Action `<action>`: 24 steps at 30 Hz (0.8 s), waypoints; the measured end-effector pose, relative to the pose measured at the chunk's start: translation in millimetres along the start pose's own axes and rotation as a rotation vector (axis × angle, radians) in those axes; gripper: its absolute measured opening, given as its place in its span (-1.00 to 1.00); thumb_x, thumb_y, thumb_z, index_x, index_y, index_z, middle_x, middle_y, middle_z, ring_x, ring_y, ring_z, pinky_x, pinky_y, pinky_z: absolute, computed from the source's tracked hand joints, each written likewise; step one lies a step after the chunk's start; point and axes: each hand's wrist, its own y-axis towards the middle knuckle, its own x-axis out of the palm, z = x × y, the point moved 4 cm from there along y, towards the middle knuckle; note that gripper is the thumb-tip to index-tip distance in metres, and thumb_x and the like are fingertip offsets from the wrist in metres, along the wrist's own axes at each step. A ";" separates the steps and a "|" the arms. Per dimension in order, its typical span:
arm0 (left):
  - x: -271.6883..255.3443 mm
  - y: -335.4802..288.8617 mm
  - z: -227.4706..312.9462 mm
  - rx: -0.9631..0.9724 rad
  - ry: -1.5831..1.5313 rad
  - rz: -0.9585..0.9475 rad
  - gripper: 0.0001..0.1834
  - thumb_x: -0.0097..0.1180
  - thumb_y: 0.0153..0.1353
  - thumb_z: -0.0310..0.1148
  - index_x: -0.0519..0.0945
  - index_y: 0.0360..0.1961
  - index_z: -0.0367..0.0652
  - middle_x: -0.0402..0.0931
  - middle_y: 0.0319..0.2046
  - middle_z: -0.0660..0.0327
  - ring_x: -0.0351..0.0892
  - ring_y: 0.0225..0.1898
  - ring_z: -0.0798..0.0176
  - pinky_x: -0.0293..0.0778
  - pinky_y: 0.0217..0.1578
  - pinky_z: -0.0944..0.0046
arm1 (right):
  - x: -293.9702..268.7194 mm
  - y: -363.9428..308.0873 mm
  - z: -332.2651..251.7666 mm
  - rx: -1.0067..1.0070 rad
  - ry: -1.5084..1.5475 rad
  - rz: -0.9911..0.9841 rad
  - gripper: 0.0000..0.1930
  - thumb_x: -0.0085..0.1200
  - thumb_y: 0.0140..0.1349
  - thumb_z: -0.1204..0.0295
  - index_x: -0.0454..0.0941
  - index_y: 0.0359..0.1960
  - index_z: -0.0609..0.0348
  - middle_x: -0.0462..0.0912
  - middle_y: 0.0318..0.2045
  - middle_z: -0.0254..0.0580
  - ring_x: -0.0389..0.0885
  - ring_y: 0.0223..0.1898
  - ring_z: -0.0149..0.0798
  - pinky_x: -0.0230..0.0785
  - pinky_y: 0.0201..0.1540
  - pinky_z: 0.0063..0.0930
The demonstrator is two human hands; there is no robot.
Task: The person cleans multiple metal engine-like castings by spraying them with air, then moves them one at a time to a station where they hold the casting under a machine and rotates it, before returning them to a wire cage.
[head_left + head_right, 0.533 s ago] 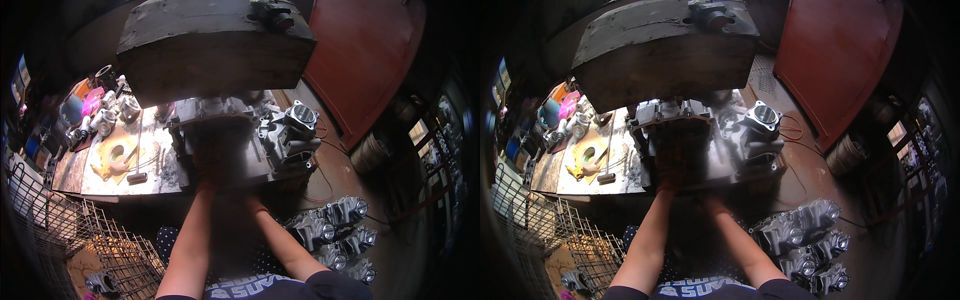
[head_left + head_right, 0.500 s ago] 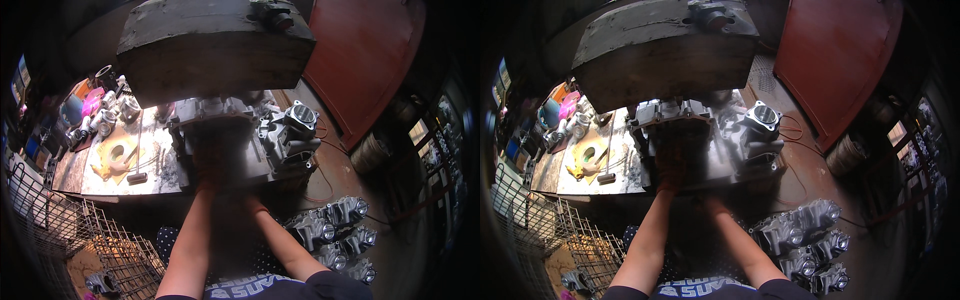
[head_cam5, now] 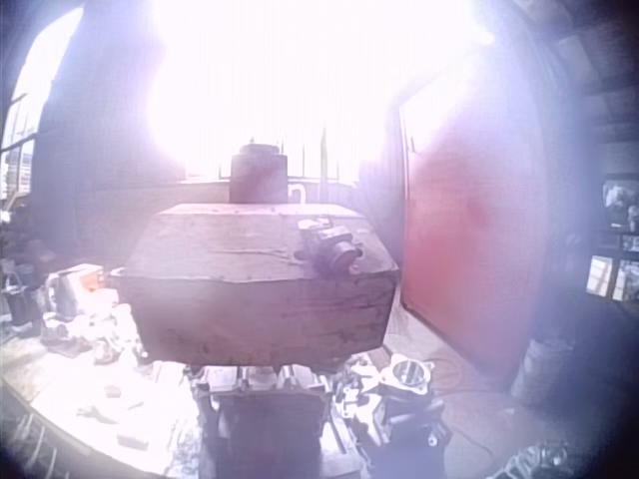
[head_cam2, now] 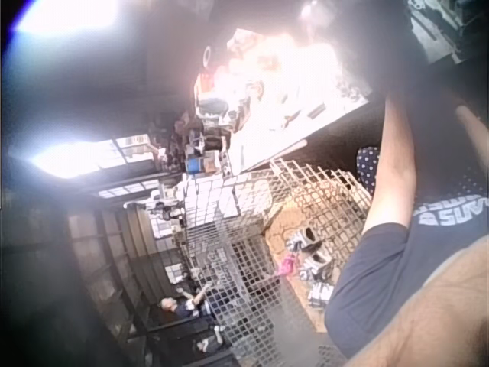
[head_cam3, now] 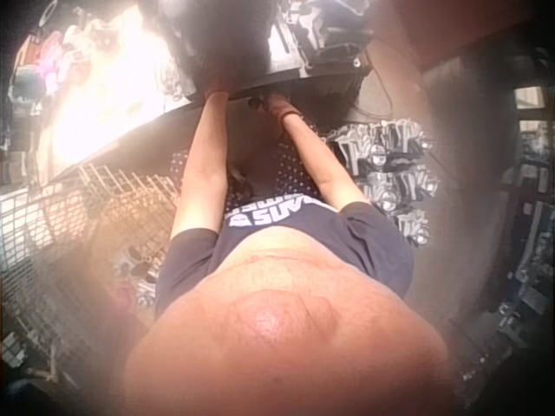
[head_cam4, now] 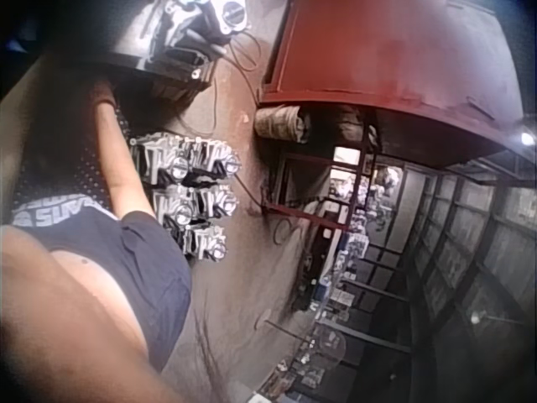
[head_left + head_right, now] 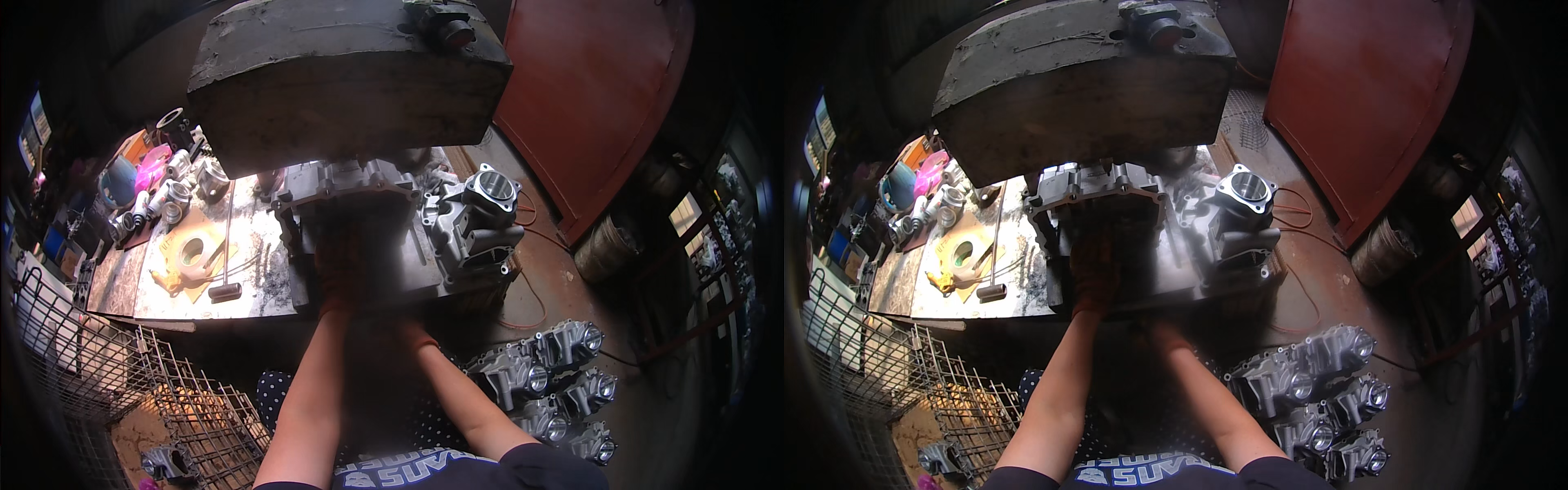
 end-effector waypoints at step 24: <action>15.2 0.1 -6.7 -0.042 0.009 -0.002 -0.34 -0.04 0.08 -0.27 0.16 0.25 -0.10 0.17 0.19 0.04 0.11 0.24 0.07 -0.10 0.28 0.03 | -53.7 -30.0 -23.3 -0.345 -0.332 0.865 -0.59 0.12 -0.02 0.18 0.49 -0.25 0.27 0.53 -0.37 -0.05 0.51 -0.28 -0.08 0.37 -0.19 -0.26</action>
